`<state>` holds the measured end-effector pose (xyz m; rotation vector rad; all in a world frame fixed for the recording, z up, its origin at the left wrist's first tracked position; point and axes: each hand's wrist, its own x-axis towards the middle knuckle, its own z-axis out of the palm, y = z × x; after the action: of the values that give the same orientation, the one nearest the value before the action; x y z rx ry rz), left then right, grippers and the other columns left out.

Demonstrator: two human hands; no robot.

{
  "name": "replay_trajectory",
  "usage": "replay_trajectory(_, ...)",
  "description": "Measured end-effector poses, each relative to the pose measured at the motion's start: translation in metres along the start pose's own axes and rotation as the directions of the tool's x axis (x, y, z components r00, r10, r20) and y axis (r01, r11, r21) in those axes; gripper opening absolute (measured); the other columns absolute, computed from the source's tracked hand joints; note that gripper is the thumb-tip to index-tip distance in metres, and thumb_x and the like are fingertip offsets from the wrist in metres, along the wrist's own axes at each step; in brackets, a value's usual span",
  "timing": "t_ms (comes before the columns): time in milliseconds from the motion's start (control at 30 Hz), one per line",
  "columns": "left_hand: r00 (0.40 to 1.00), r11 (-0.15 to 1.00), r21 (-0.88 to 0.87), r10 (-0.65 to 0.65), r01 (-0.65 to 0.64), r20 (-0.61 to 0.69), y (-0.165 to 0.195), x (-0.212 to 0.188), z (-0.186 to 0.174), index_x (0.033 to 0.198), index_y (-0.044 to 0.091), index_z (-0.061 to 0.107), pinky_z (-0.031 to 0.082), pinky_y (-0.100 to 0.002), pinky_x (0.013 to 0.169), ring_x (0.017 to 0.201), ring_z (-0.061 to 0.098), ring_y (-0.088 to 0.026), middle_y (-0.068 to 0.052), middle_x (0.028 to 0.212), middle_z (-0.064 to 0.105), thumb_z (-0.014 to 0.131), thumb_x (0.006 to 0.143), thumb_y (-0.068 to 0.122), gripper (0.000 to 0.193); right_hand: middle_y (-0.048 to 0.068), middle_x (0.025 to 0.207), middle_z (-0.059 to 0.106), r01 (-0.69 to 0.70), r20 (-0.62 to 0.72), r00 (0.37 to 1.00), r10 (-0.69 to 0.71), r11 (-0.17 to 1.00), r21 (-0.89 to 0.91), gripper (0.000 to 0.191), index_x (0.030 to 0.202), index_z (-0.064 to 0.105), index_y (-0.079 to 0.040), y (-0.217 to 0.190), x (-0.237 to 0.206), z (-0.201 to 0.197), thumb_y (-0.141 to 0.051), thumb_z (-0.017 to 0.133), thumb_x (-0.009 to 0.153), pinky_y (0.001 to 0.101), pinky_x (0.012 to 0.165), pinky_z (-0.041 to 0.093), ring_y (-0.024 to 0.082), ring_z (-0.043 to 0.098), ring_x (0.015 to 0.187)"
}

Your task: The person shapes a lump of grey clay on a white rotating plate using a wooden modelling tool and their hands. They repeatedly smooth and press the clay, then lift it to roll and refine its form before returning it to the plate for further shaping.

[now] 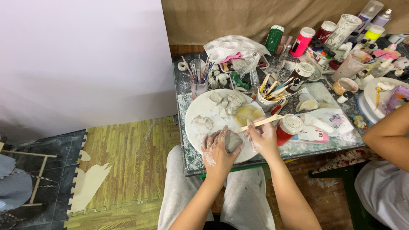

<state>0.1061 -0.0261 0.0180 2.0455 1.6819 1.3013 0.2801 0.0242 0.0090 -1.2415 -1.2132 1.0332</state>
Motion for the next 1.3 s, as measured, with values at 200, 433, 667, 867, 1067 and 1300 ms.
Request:
replay_trajectory(200, 1.0, 1.0, 0.007, 0.018, -0.018, -0.002, 0.0, -0.001, 0.001, 0.138, 0.006, 0.056, 0.033, -0.053, 0.112, 0.119, 0.059, -0.031, -0.013, 0.118, 0.07, 0.086, 0.076, 0.04, 0.077, 0.007, 0.071, 0.065, 0.106, -0.021, 0.994, -0.106, 0.994, -0.013, 0.015, 0.096, 0.052, -0.004, -0.007, -0.001, -0.002, -0.008, 0.067, 0.098, 0.0221, 0.039, 0.04, 0.006, 0.054, 0.05)
replay_trajectory(433, 1.0, 1.0, -0.013, 0.007, -0.007, -0.006, 0.0, -0.001, 0.0, 0.135, 0.008, 0.06, 0.035, -0.051, 0.114, 0.12, 0.06, -0.03, -0.013, 0.119, 0.071, 0.086, 0.076, 0.039, 0.071, 0.006, 0.071, 0.065, 0.133, -0.017, 0.991, -0.134, 0.99, -0.038, 0.023, 0.084, 0.052, -0.002, -0.003, -0.006, -0.001, -0.008, 0.066, 0.101, 0.0228, 0.052, 0.045, 0.007, 0.057, 0.057)
replay_trajectory(667, 0.999, 0.997, -0.073, -0.003, 0.007, 0.046, -0.003, 0.001, -0.009, 0.139, 0.007, 0.058, 0.034, -0.051, 0.115, 0.122, 0.061, -0.03, -0.011, 0.122, 0.072, 0.085, 0.077, 0.037, 0.074, 0.002, 0.071, 0.065, 0.064, 0.148, 0.988, -0.044, 0.99, -0.128, 0.021, 0.085, 0.051, -0.004, 0.008, -0.003, -0.01, -0.011, 0.062, 0.101, 0.0223, 0.05, 0.042, 0.007, 0.056, 0.06)
replay_trajectory(867, 0.999, 0.997, -0.07, 0.029, -0.027, 0.028, -0.005, 0.004, -0.012, 0.137, 0.009, 0.059, 0.033, -0.051, 0.114, 0.123, 0.061, -0.029, -0.011, 0.123, 0.072, 0.086, 0.074, 0.037, 0.073, 0.003, 0.073, 0.065, 0.121, 0.243, 0.966, -0.088, 0.985, -0.124, 0.018, 0.087, 0.052, -0.005, 0.002, 0.001, -0.013, -0.012, 0.062, 0.101, 0.0225, 0.057, 0.046, 0.007, 0.057, 0.064)
replay_trajectory(1067, 0.997, 0.998, -0.068, 0.012, -0.007, 0.079, -0.009, 0.004, -0.013, 0.139, 0.008, 0.058, 0.033, -0.05, 0.117, 0.124, 0.061, -0.028, -0.01, 0.124, 0.071, 0.086, 0.075, 0.038, 0.075, 0.003, 0.077, 0.065, 0.153, 0.252, 0.958, -0.136, 0.987, -0.049, 0.017, 0.088, 0.054, -0.005, 0.003, 0.001, -0.011, -0.01, 0.063, 0.101, 0.0217, 0.06, 0.051, 0.007, 0.063, 0.069)
replay_trajectory(1300, 0.989, 0.994, -0.095, 0.058, -0.045, 0.135, -0.013, 0.003, -0.019, 0.153, 0.002, 0.035, 0.028, -0.051, 0.115, 0.125, 0.059, -0.032, -0.007, 0.128, 0.071, 0.087, 0.073, 0.039, 0.103, 0.002, 0.074, 0.061, -0.077, 0.184, 0.981, 0.065, 0.995, 0.058, 0.009, 0.099, 0.067, 0.0, -0.002, -0.015, -0.042, -0.008, 0.071, 0.095, 0.0205, 0.047, 0.035, 0.005, 0.05, 0.059)
